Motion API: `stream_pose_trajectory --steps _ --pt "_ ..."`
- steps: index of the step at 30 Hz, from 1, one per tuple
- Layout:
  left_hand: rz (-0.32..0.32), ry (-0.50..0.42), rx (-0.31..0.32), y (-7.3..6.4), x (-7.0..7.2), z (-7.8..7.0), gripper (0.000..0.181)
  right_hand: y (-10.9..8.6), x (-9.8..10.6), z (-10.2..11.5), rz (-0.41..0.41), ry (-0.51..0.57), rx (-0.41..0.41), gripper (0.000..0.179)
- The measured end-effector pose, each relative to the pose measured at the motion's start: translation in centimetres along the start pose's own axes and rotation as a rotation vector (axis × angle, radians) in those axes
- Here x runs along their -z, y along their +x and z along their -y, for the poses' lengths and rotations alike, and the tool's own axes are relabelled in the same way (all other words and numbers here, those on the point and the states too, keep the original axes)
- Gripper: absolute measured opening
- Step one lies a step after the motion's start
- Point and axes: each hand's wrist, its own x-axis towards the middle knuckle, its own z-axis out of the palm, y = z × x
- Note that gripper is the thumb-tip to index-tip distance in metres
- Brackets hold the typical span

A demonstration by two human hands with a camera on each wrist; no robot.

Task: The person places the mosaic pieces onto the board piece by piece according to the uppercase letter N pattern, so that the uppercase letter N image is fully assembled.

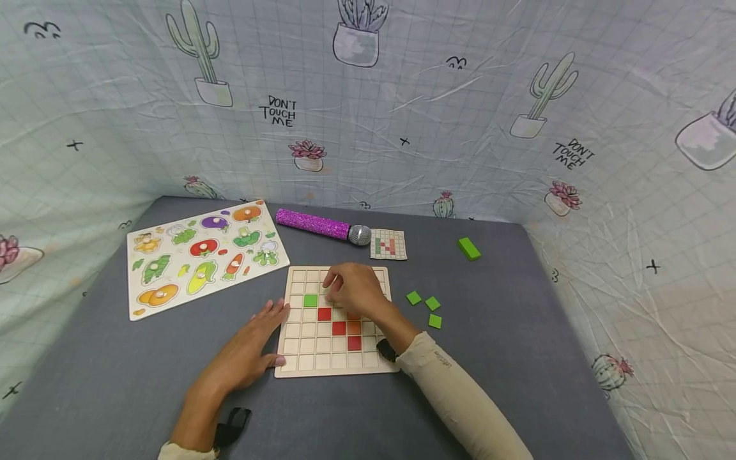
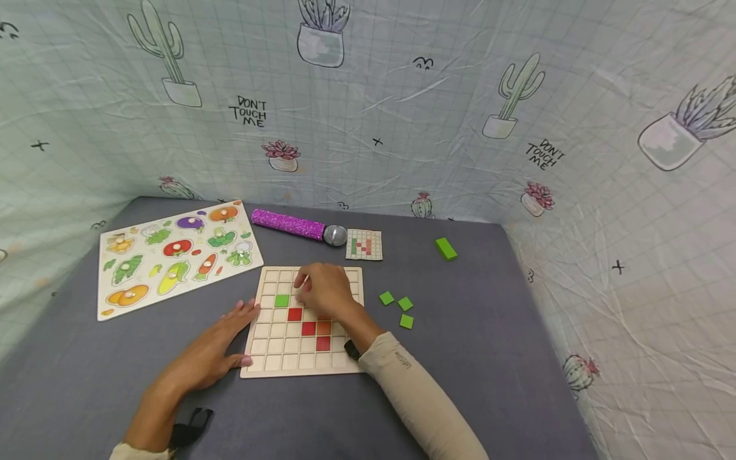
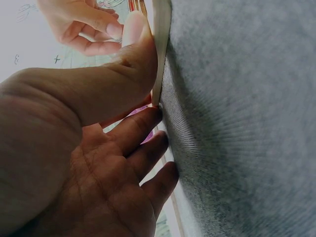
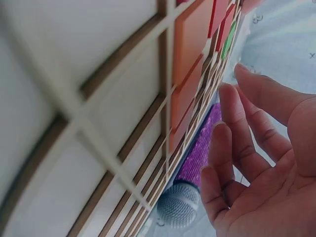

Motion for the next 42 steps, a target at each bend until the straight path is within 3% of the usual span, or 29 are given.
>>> stream_pose_trajectory --steps 12,42 --pt "-0.007 0.015 0.007 0.1 -0.1 0.0 0.098 -0.9 1.1 -2.3 -0.05 0.051 0.006 0.014" --pt "-0.001 0.007 -0.015 0.0 0.2 -0.1 0.095 -3.7 4.2 -7.5 -0.116 0.119 -0.103 0.015"
